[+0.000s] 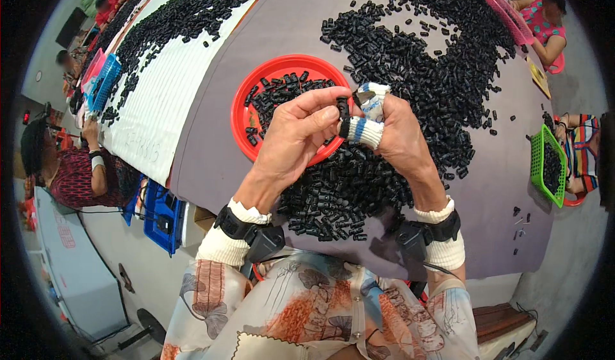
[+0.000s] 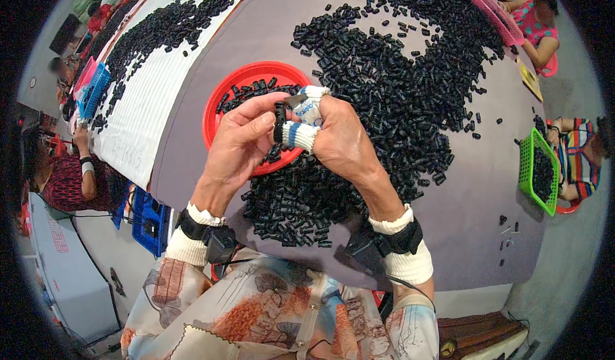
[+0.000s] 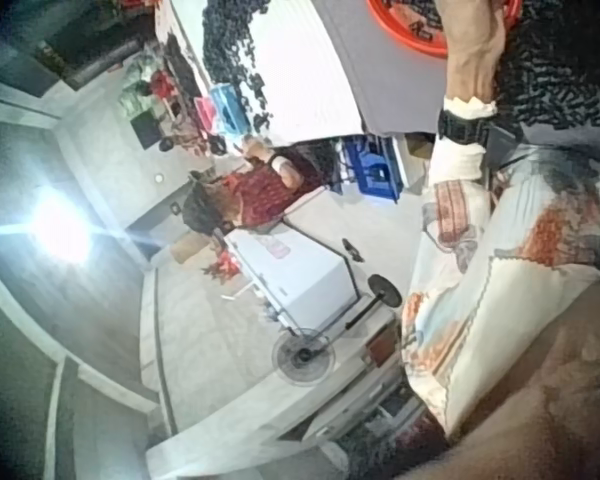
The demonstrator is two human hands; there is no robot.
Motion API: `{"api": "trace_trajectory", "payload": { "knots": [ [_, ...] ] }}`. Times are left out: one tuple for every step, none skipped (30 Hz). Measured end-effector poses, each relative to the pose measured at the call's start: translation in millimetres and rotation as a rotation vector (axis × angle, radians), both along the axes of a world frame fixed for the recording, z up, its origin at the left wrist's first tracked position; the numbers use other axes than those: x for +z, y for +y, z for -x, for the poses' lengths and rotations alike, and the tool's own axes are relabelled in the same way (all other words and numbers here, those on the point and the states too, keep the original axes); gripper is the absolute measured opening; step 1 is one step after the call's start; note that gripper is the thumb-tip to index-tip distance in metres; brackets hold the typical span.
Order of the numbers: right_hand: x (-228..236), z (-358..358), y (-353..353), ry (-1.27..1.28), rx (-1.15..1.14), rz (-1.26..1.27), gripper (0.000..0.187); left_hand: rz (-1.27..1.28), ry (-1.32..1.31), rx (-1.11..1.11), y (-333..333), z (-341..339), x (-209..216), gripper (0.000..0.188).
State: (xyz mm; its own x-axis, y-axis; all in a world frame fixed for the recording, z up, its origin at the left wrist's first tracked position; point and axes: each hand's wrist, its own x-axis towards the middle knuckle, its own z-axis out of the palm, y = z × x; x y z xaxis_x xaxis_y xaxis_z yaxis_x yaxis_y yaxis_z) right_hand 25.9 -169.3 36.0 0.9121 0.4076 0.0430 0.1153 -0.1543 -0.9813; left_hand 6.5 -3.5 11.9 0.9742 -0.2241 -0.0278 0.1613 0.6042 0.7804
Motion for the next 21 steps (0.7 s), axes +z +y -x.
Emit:
{"api": "trace_trajectory", "payload": {
  "knots": [
    [-0.5, -0.1, -0.5, 0.005, -0.002, -0.002, 0.024, -0.006, 0.007, 0.004, 0.4, 0.8, 0.8, 0.027],
    [-1.3, -0.2, -0.9, 0.009, -0.004, -0.004, 0.024, -0.011, 0.014, 0.008, 0.5, 1.2, 1.4, 0.027],
    [-2.6, -0.3, -1.0, 0.007, -0.001, -0.002, 0.024, -0.009, 0.012, 0.011, 0.0, 1.1, 2.0, 0.027],
    [-4.4, -0.4, -1.3, 0.040, 0.003, -0.049, 0.024, 0.009, 0.012, 0.001, -1.3, 0.7, 2.5, 0.027],
    [-5.3, -0.5, -1.6, 0.072, 0.006, -0.097, 0.023, 0.027, 0.012, -0.009, -1.8, 0.4, 3.0, 0.027],
    [-5.1, -0.2, -0.6, 0.070, 0.013, -0.096, 0.023, 0.027, 0.009, -0.003, 0.1, 0.2, 1.8, 0.027],
    [-4.5, 0.1, 0.4, 0.122, 0.020, -0.128, 0.023, 0.024, -0.017, -0.019, 2.3, -0.2, -1.0, 0.027],
    [-4.1, 0.3, 1.3, 0.174, 0.027, -0.159, 0.022, 0.021, -0.045, -0.035, 4.3, 0.0, -2.1, 0.028],
    [-6.5, 0.0, 0.5, 0.172, 0.026, -0.155, 0.022, 0.025, -0.046, -0.035, 3.9, -0.5, -1.6, 0.028],
    [-10.4, -0.6, -0.2, 0.192, 0.027, -0.207, 0.023, 0.044, -0.048, -0.054, 3.5, -0.9, -0.3, 0.027],
    [-12.5, -0.8, -0.9, 0.212, 0.028, -0.259, 0.023, 0.063, -0.050, -0.073, 2.9, -1.4, 0.3, 0.026],
    [-12.6, -0.4, 0.0, 0.211, 0.033, -0.256, 0.023, 0.065, -0.052, -0.068, 3.0, -1.4, 0.2, 0.026],
    [-12.5, 0.3, 1.2, 0.204, 0.031, -0.256, 0.023, 0.054, -0.039, -0.063, 2.4, -1.7, 0.0, 0.026],
    [-12.5, 0.7, 1.9, 0.197, 0.029, -0.256, 0.023, 0.043, -0.026, -0.059, 1.5, -2.0, -0.2, 0.025],
    [-12.9, 0.7, 1.8, 0.196, 0.033, -0.253, 0.023, 0.045, -0.027, -0.055, 0.0, -1.5, 0.9, 0.025],
    [-13.8, 0.3, 1.4, 0.182, 0.025, -0.217, 0.023, 0.048, -0.019, -0.045, -2.0, -0.5, 2.7, 0.026],
    [-14.6, 0.0, 1.3, 0.168, 0.018, -0.182, 0.024, 0.051, -0.010, -0.035, -2.8, 0.2, 3.7, 0.026],
    [-15.3, 0.4, 1.5, 0.167, 0.018, -0.180, 0.024, 0.053, -0.011, -0.035, -2.3, 0.5, 3.5, 0.026],
    [-15.9, 0.7, 1.9, 0.180, 0.003, -0.196, 0.025, 0.084, -0.013, -0.064, -1.0, 0.7, 3.2, 0.026],
    [-15.9, 0.8, 2.1, 0.193, -0.012, -0.213, 0.026, 0.115, -0.016, -0.092, 0.0, 0.7, 2.8, 0.027],
    [-15.1, 0.6, 1.4, 0.193, -0.011, -0.212, 0.026, 0.116, -0.016, -0.091, 0.9, 1.0, 2.0, 0.027]
  ]
}}
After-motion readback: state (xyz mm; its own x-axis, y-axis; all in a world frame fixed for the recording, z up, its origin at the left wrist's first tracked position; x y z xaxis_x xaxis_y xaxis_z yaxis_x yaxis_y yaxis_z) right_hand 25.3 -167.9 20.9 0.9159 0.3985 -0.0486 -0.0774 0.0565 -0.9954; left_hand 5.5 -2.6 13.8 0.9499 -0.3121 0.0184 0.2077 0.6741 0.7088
